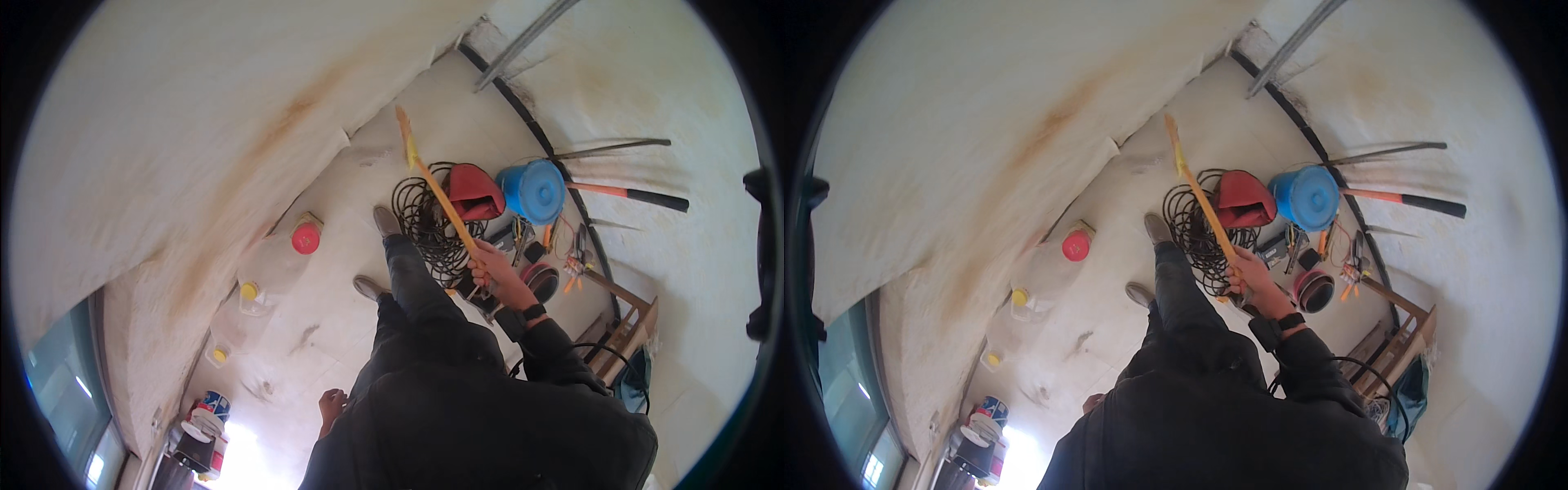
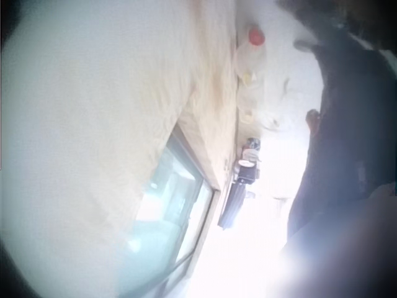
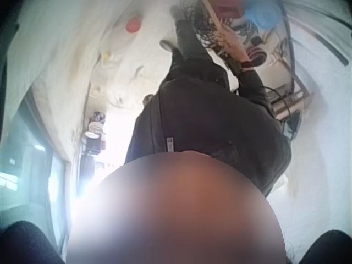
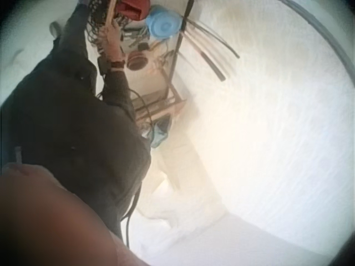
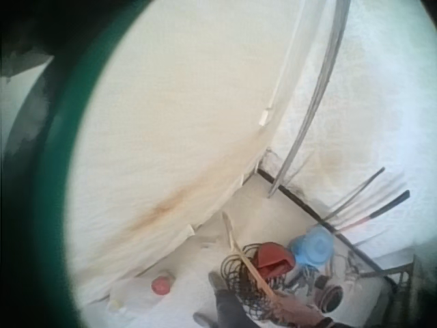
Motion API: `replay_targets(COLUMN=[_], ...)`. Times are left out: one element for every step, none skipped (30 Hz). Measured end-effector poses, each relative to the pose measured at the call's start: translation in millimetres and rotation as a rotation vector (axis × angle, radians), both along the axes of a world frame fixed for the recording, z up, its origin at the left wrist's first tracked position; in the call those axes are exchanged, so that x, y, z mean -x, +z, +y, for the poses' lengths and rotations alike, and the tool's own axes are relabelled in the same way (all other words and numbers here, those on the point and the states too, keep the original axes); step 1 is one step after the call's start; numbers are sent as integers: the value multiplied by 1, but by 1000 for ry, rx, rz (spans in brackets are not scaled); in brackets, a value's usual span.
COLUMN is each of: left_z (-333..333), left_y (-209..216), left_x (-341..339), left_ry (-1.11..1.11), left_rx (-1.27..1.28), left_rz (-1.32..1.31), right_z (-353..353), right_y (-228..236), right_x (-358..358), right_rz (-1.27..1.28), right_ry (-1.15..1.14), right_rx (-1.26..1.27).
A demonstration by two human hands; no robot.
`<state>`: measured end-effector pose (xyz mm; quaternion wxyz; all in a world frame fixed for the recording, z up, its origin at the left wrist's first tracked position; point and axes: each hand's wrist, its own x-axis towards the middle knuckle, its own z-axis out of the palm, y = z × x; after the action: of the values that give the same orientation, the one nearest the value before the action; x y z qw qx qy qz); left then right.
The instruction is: The person sweeps a tiled floor with a broom in a cluttered room. They move plastic jugs and metal poles out of the way to access the floor, then continue sweeping around the remaining items.
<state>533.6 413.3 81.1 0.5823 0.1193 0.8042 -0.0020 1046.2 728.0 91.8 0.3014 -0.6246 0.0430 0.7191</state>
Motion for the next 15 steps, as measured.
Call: replay_targets(left_z=[3, 5, 6, 8, 6, 5, 5, 4, 3, 2, 0, 0, 0, 2, 2], left_y=[-1, -2, -3, -5, -5, -6, -8, -8, -8, -8, -6, -4, -1, -2, 2], left_x=[0, 0, 2, 4, 3, 4, 4, 4, 4, 4, 4, 3, 2, -1, -4], left_ry=[-2, -30, -67, -119, -148, -173, -223, -296, -227, -182, -137, -131, -108, -119, -154], left_rx=[24, 8, 5, 31, 33, 4, 23, 51, 20, -2, -25, 48, -19, 11, 81], left_rz=[1, -31, -54, -36, -3, -34, -28, -18, -39, -52, -63, -15, -65, -54, -32], right_z=[1, 2, 7, 15, 25, 34, 47, 61, 83, 99, 105, 110, 107, 104, 99], right_y=[3, 2, -6, -18, -33, -52, -77, -105, -135, -162, -184, -200, -211, -217, -218], right_x=[-11, -22, -33, -45, -58, -73, -86, -99, -113, -123, -130, -133, -130, -124, -111], right_rz=[-51, -100, -161, -189, -229, -262, -361, -448, -629, -823, -620, -444, -357, -269, -271], right_ry=[-25, -63, -104, -110, -138, -136, -117, -62, 147, 370, 294, 215, 162, 109, 88], right_rx=[-7, 5, -6, -66, -77, -113, -101, -119, -58, 51, -81, -159, -177, -189, -148])
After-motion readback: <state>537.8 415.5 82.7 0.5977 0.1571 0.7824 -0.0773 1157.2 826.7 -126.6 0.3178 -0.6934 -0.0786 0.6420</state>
